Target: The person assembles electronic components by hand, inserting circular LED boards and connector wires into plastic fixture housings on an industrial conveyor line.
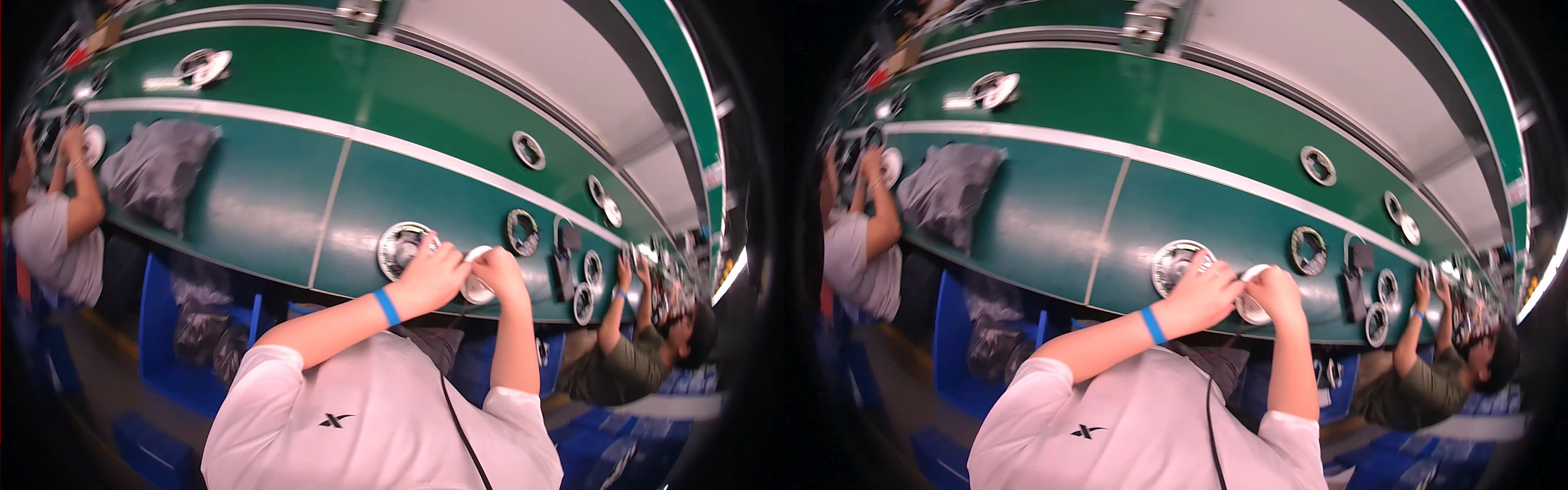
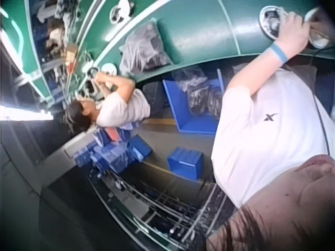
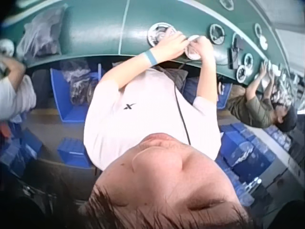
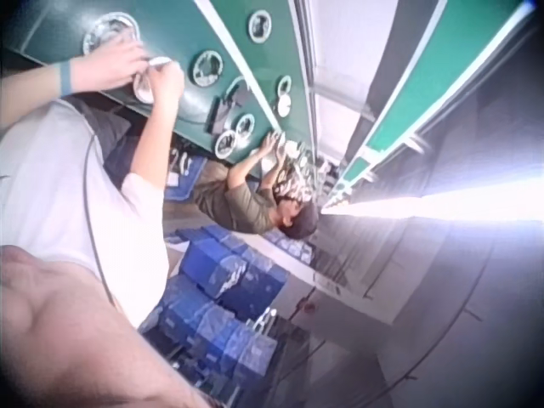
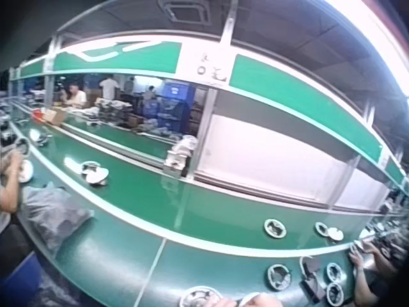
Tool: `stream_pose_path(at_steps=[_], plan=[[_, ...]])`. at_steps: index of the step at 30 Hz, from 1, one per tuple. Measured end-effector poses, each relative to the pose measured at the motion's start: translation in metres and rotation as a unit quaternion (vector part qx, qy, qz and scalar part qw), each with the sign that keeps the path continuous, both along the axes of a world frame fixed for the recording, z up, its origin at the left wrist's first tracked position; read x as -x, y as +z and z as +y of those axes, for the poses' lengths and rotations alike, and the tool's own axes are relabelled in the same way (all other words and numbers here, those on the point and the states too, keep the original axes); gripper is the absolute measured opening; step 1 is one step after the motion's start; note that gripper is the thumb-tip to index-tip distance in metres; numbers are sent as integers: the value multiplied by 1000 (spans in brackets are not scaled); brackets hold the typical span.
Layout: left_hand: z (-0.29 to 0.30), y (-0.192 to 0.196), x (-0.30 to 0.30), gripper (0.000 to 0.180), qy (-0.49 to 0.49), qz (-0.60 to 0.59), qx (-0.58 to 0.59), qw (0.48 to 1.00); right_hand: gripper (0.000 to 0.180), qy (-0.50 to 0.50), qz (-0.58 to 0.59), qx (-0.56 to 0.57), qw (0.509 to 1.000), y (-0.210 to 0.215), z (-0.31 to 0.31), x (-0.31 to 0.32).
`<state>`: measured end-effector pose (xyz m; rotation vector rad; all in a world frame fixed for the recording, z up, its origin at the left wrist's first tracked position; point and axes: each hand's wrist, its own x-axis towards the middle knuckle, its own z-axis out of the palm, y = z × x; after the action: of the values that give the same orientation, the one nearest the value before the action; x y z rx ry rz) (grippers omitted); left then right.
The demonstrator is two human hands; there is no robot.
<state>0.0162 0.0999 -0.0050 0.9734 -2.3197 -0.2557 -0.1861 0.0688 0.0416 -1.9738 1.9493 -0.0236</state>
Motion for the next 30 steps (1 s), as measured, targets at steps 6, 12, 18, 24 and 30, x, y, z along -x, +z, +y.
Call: stream_pose_path(at_steps=[6,12,18,24,30], plan=[[10,-14,17,12,2,1,27,1000,22,-7,-24,4,1000,2,7,2],[45,-17,10,13,-16,18,-72,997,16,26,1,165,986,-10,28,1],[62,-19,-12,40,6,110,-95,989,8,106,-6,253,962,-3,39,-31],[52,-23,-20,53,79,229,-72,968,8,19,-84,196,977,-3,43,-38],[34,-27,-28,48,151,255,-74,952,7,-102,-417,101,898,-25,35,-34]])
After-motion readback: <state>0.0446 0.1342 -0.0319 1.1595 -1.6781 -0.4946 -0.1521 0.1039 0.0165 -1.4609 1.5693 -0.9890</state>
